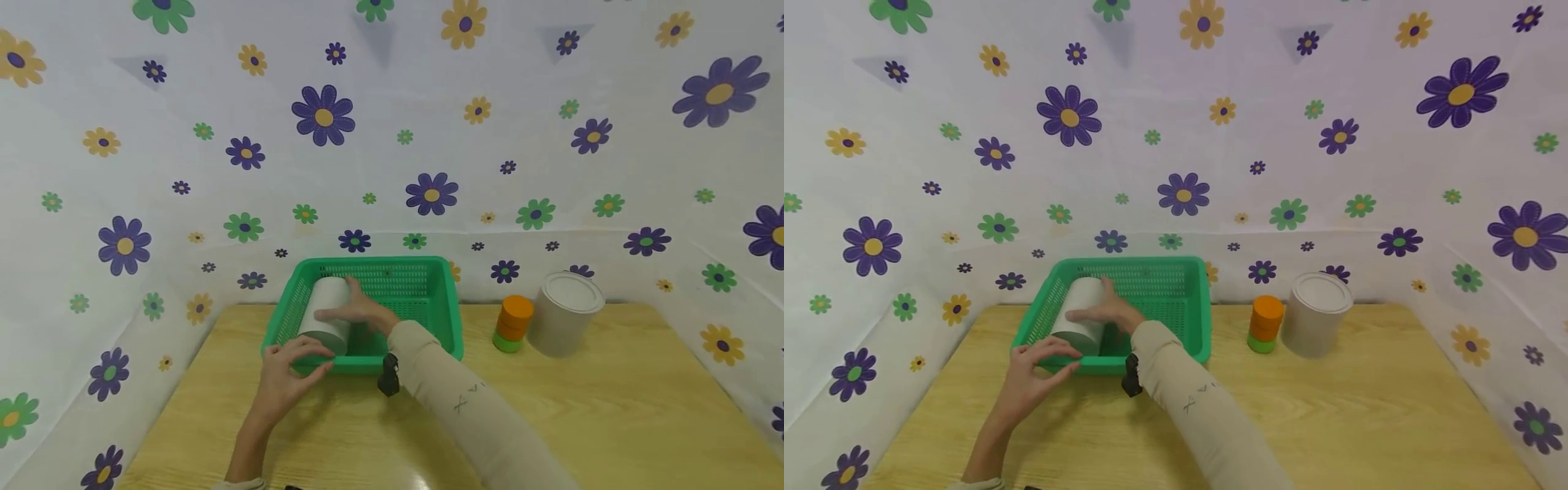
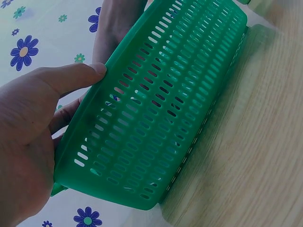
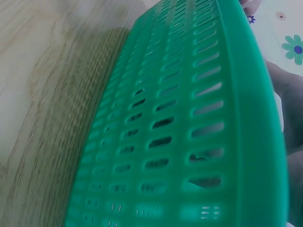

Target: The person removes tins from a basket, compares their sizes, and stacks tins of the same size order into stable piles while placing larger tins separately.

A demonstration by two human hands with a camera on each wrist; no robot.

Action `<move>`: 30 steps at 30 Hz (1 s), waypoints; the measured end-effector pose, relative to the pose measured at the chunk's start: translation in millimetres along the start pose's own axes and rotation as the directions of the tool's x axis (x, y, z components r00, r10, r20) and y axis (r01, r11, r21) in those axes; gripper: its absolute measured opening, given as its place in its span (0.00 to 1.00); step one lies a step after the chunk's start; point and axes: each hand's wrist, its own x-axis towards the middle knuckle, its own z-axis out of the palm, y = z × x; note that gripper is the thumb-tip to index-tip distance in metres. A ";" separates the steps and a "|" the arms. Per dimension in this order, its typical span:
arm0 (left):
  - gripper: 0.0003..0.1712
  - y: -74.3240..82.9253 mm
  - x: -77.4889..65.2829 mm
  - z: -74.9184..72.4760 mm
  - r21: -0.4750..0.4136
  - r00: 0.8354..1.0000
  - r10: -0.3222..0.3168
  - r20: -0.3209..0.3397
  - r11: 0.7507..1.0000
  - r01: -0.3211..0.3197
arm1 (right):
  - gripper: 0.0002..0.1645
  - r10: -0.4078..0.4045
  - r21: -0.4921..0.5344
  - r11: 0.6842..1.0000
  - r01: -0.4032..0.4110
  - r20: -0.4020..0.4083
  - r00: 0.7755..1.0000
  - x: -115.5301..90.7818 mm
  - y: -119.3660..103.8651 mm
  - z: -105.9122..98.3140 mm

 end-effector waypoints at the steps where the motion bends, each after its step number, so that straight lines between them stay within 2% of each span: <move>1: 0.16 0.3 -0.6 0.6 -0.001 1.000 -0.001 0.001 1.000 0.001 | 0.67 0.007 -0.012 1.000 -0.007 0.006 1.000 1.6 0.6 0.8; 9: 0.16 3.0 -2.2 2.9 -0.011 1.000 0.012 -0.002 1.000 -0.012 | 0.72 0.020 0.019 1.000 -0.021 0.050 0.999 11.4 4.4 5.5; 16: 0.15 6.3 -2.1 3.0 -0.016 1.000 0.017 -0.010 1.000 -0.017 | 0.74 0.032 0.103 0.994 -0.041 0.088 0.996 18.9 5.0 11.3; 25: 0.14 5.0 -1.3 1.6 -0.014 1.000 0.020 -0.015 1.000 -0.020 | 0.74 0.063 0.126 0.990 -0.070 0.059 0.996 19.7 1.9 12.6; 30: 0.14 2.9 -1.1 -0.3 -0.007 1.000 0.016 -0.017 1.000 -0.016 | 0.73 0.030 0.167 0.985 -0.036 0.042 0.999 12.4 -0.8 13.1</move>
